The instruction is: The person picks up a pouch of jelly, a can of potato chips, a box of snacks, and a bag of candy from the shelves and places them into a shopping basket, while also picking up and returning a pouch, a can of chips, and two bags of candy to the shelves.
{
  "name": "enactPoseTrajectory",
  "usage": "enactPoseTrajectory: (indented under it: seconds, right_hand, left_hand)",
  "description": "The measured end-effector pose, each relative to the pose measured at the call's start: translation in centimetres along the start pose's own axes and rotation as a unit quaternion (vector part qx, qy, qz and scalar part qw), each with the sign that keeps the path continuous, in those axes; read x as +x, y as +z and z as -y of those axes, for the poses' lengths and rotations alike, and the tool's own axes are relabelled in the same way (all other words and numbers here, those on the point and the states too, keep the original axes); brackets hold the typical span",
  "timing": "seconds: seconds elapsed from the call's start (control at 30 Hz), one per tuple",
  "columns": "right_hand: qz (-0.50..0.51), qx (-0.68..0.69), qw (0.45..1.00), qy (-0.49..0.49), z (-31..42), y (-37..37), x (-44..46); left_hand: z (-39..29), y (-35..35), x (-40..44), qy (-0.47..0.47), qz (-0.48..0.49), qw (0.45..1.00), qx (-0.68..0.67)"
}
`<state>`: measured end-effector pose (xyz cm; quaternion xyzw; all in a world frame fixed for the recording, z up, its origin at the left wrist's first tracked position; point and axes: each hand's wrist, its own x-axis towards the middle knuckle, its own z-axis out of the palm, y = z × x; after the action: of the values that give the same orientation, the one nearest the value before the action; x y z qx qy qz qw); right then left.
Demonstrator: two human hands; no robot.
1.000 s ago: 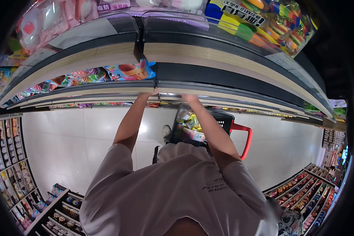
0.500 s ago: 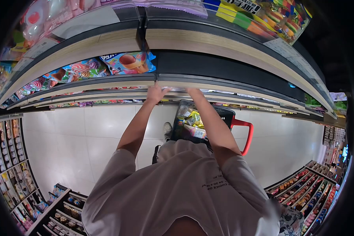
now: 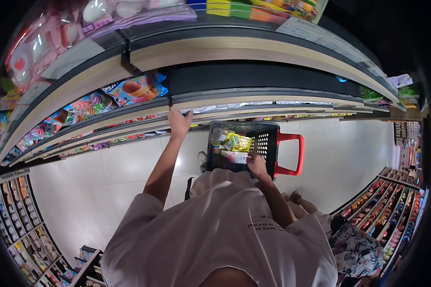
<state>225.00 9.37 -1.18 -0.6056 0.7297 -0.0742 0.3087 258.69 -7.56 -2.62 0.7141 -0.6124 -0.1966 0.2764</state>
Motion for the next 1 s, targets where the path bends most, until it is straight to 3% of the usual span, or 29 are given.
enactPoseTrajectory:
  seconds: [0.03,0.1,0.13,0.2,0.23,0.37,0.47,0.5,0.53,0.6,0.67,0.7,0.73,0.8,0.83,0.93,1.0]
  right_hand:
    - [-0.006,0.018,0.999,0.035,-2.7,0.0,-2.0]
    - [-0.027,0.029,0.996,0.081,-7.4,0.2,-5.9]
    - [-0.042,0.022,0.995,0.092,-8.7,0.2,-7.7]
    - [-0.037,0.044,0.989,0.138,-10.3,0.3,-10.4]
    - [-0.032,0.063,0.982,0.174,-10.8,0.2,-11.5]
    - [-0.068,0.094,0.967,0.226,-12.5,0.5,-14.3]
    - [-0.045,0.168,0.943,0.283,-12.4,-0.7,-15.3]
    - [-0.055,0.165,0.950,0.259,-15.0,1.1,-15.7]
    - [-0.045,0.149,0.957,0.245,-15.5,1.0,-15.8]
    - [-0.031,0.108,0.975,0.191,-17.3,1.3,-15.1]
    - [-0.046,0.103,0.980,0.163,-17.8,-0.1,-13.8]
    - [-0.080,0.123,0.981,0.127,-18.2,-1.1,-13.0]
    - [-0.114,0.143,0.979,0.091,-18.4,-2.3,-12.4]
    - [-0.208,0.126,0.969,0.046,-17.3,-6.6,-11.2]
    - [-0.263,0.090,0.960,0.006,-17.1,-8.7,-10.6]
    - [-0.334,-0.004,0.942,-0.032,-17.7,-13.6,-8.3]
    - [-0.322,-0.025,0.946,-0.012,-20.4,-13.2,-5.7]
  left_hand:
    - [-2.0,-0.6,-1.3,0.005,0.007,1.000,0.003]
    - [-6.9,-2.7,-3.0,0.102,-0.224,0.969,0.027]
    - [-7.5,-2.8,-2.9,0.108,-0.216,0.970,0.027]
    - [-8.1,-2.2,-1.5,0.027,0.038,0.986,0.158]
    - [-7.3,-1.4,0.3,0.005,0.097,0.989,0.115]
    - [-5.2,2.0,3.5,0.051,0.156,0.963,0.214]
    - [-6.3,1.8,3.8,0.047,0.147,0.964,0.216]
    - [-5.6,2.3,4.1,0.083,0.136,0.958,0.237]
    - [-3.8,3.7,3.9,0.147,0.048,0.954,0.257]
    - [-4.2,3.0,4.5,0.031,0.218,0.937,0.273]
    - [-6.4,1.7,3.0,0.026,0.146,0.948,0.280]
    - [-5.6,2.3,2.5,0.101,0.042,0.945,0.308]
    - [-6.5,1.7,2.2,0.121,0.020,0.944,0.305]
    - [-7.2,0.2,2.9,0.101,0.134,0.966,0.196]
    - [-8.2,-0.1,3.0,0.104,0.136,0.965,0.200]
    - [-11.6,-1.3,3.7,-0.074,0.259,0.892,0.364]
    - [-8.2,-0.4,4.3,-0.015,0.199,0.918,0.343]
